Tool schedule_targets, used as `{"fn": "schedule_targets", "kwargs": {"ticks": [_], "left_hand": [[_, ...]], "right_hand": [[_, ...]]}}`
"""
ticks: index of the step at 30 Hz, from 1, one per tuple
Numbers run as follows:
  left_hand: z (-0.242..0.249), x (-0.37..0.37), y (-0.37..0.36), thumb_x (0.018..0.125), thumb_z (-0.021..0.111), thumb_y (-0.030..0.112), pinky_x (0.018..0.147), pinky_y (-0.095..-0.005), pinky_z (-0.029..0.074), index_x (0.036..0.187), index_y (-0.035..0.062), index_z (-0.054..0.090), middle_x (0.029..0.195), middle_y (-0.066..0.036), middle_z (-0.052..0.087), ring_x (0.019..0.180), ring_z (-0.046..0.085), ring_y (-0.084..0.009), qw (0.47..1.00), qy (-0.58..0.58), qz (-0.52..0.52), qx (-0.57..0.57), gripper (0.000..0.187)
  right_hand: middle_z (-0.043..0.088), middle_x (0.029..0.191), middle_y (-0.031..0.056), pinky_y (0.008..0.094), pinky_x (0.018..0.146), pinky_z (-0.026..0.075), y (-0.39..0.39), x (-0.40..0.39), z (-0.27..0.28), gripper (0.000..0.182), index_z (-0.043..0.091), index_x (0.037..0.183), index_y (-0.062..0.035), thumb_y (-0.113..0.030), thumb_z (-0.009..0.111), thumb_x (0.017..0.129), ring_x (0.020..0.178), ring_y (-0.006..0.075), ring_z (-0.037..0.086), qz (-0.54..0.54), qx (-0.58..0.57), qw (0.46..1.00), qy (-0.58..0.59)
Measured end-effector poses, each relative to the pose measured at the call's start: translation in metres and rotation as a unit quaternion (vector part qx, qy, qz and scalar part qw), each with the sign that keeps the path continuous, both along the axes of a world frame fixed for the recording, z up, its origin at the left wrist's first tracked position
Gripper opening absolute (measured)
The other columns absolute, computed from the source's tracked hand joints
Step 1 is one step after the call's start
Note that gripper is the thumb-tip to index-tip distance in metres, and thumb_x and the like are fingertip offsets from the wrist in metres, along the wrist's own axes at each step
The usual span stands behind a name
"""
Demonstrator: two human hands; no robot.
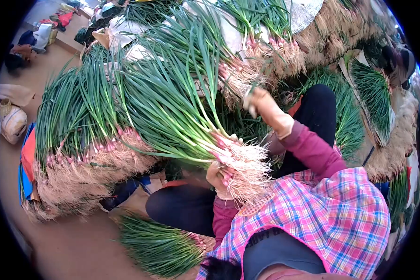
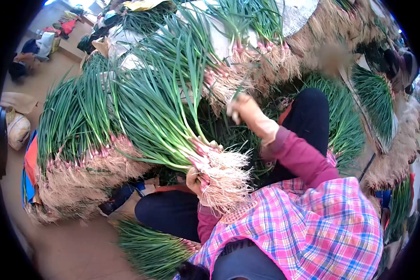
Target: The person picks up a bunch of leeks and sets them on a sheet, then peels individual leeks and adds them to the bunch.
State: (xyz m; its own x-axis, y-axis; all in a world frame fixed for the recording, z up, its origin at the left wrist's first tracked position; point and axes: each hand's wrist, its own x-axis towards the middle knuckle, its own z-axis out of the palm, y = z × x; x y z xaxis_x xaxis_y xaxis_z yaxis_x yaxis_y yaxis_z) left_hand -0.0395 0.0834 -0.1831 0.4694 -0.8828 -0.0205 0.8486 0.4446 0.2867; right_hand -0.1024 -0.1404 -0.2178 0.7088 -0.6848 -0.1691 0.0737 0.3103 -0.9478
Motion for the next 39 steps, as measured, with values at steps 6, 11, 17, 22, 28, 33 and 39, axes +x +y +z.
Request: {"fn": "schedule_targets", "kwargs": {"ticks": [6,11,17,22,28,33,39], "left_hand": [[-0.044,0.029,-0.029,0.080,0.069,0.031,0.108,-0.0471,0.035,0.150,0.0111,0.026,0.146,-0.016,0.040,0.121,0.048,-0.0283,0.934,-0.050,-0.024,-0.353,0.084],[-0.042,0.042,-0.021,0.079,0.072,0.031,0.108,-0.0478,0.035,0.150,0.0118,0.026,0.145,-0.015,0.040,0.122,0.048,-0.0284,0.954,-0.013,-0.022,-0.300,0.086],[-0.010,0.013,-0.013,0.077,0.076,0.028,0.108,-0.0489,0.035,0.149,0.0119,0.028,0.140,-0.013,0.045,0.122,0.048,-0.0290,0.981,-0.072,0.095,-0.151,0.089],[-0.013,-0.001,-0.018,0.089,0.050,0.024,0.117,-0.0400,0.026,0.146,0.0017,0.030,0.148,-0.011,0.039,0.140,0.033,-0.0249,0.990,-0.044,0.044,-0.130,0.065],[-0.034,0.015,0.012,0.078,0.053,0.023,0.049,-0.0260,0.051,0.103,-0.0086,0.060,0.074,-0.014,0.067,0.054,0.062,-0.0154,0.983,-0.026,-0.002,0.182,0.041],[-0.038,0.007,0.003,0.079,0.054,0.024,0.054,-0.0274,0.053,0.109,-0.0074,0.057,0.066,-0.011,0.064,0.056,0.062,-0.0149,0.997,0.005,0.021,0.075,0.044],[-0.043,0.029,0.010,0.079,0.056,0.019,0.034,-0.0181,0.023,0.102,-0.0092,0.054,0.070,-0.012,0.058,0.041,0.038,-0.0046,0.989,0.076,-0.110,0.056,0.037]], "right_hand": [[0.072,0.090,0.0131,0.0369,0.069,0.054,-0.044,0.014,0.030,0.023,0.072,0.099,-0.0055,-0.025,0.067,0.088,0.074,0.0233,0.069,-0.037,-0.491,0.856,0.155],[0.067,0.075,0.0132,0.0436,0.071,0.053,-0.127,0.109,0.017,0.024,0.068,0.082,-0.0029,-0.027,0.064,0.085,0.071,0.0298,0.066,0.034,-0.556,0.658,0.506],[0.064,0.082,0.0030,0.0134,0.046,0.044,-0.123,0.036,0.094,0.037,0.058,0.118,0.0023,-0.024,0.063,0.092,0.056,0.0028,0.054,0.089,-0.016,0.996,-0.025],[0.061,0.072,0.0024,0.0214,0.058,0.045,-0.012,0.000,0.076,0.011,0.063,0.086,-0.0001,-0.009,0.068,0.088,0.059,0.0078,0.056,0.144,-0.006,0.989,0.030],[0.065,0.074,0.0013,0.0195,0.054,0.042,0.035,0.023,0.042,0.014,0.062,0.095,-0.0042,-0.015,0.068,0.089,0.056,0.0056,0.055,0.173,0.082,0.981,0.013],[0.069,0.092,0.0042,0.0192,0.050,0.047,0.033,0.043,0.029,0.027,0.061,0.113,-0.0026,-0.021,0.062,0.093,0.062,0.0061,0.059,0.181,0.099,0.978,-0.033],[0.062,0.071,0.0001,0.0191,0.047,0.039,0.043,0.041,0.002,0.013,0.067,0.094,-0.0026,-0.014,0.061,0.094,0.052,0.0062,0.049,0.045,0.233,0.968,-0.081]]}}
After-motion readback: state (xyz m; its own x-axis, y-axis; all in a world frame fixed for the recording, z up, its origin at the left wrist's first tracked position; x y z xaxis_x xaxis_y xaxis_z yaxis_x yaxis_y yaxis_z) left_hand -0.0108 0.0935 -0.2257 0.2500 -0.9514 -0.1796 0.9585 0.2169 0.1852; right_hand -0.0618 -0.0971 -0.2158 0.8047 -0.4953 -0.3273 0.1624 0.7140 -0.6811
